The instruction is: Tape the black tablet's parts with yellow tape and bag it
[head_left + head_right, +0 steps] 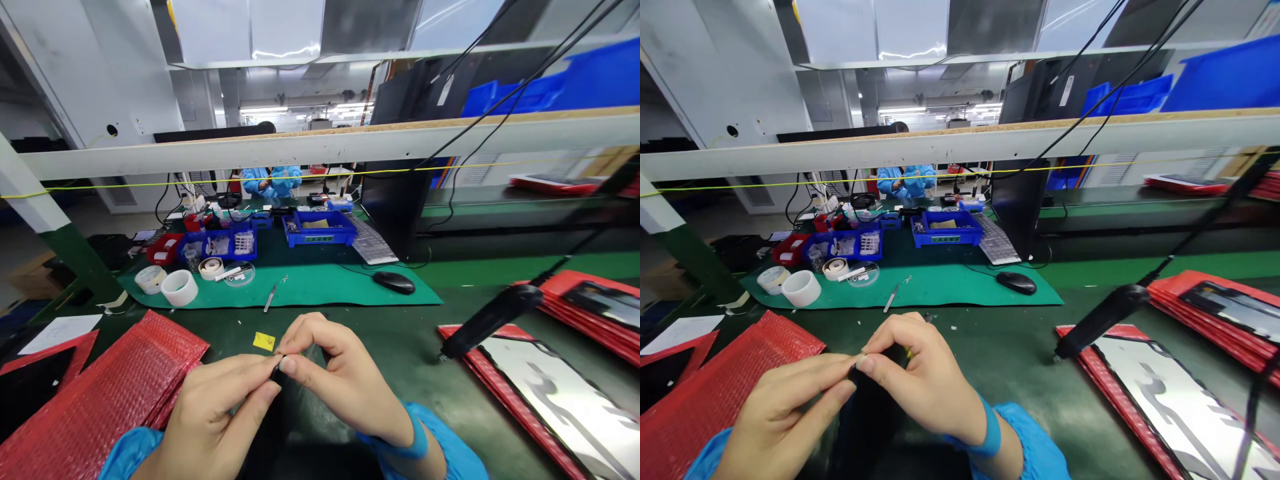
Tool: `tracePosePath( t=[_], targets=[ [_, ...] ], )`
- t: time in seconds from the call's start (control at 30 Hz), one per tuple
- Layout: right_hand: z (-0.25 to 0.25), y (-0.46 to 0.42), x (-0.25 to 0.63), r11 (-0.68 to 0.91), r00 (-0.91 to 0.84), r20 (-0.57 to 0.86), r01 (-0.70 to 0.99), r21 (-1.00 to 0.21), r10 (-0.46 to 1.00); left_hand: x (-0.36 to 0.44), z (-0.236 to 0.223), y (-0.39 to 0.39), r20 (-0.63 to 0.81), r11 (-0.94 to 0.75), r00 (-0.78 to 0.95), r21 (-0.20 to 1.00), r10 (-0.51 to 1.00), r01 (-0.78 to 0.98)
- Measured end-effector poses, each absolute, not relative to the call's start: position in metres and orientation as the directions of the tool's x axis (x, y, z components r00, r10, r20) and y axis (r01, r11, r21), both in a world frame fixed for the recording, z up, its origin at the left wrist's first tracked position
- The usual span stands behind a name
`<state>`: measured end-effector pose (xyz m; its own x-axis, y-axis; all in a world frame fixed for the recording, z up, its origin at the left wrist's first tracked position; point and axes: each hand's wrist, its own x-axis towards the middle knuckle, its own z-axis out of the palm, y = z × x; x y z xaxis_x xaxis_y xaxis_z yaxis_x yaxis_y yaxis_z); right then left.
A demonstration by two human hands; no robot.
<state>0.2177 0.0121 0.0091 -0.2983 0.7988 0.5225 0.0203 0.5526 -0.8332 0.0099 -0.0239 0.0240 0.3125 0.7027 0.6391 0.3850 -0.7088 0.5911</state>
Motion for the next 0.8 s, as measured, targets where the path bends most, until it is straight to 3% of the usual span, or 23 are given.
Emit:
tracePosePath(
  t=[0.3, 0.63, 0.8],
  targets=[
    [0.015, 0.004, 0.223, 0.503, -0.316, 0.458, 0.076, -0.861, 0.831, 0.011, 0.027, -0.029, 0.645, -0.754, 0.390, 0.563, 0.657, 0.339],
    [0.023, 0.000, 0.230, 0.485, -0.369, 0.432, 0.061, -0.872, 0.823, 0.011, 0.021, -0.036, 0.695, -0.761, 0.356, 0.442, 0.625, 0.474],
    [0.023, 0.002, 0.228, 0.501, -0.361, 0.433, 0.121, -0.857, 0.826, 0.010, 0.021, -0.031, 0.670, -0.766, 0.388, 0.471, 0.633, 0.437]
  ],
)
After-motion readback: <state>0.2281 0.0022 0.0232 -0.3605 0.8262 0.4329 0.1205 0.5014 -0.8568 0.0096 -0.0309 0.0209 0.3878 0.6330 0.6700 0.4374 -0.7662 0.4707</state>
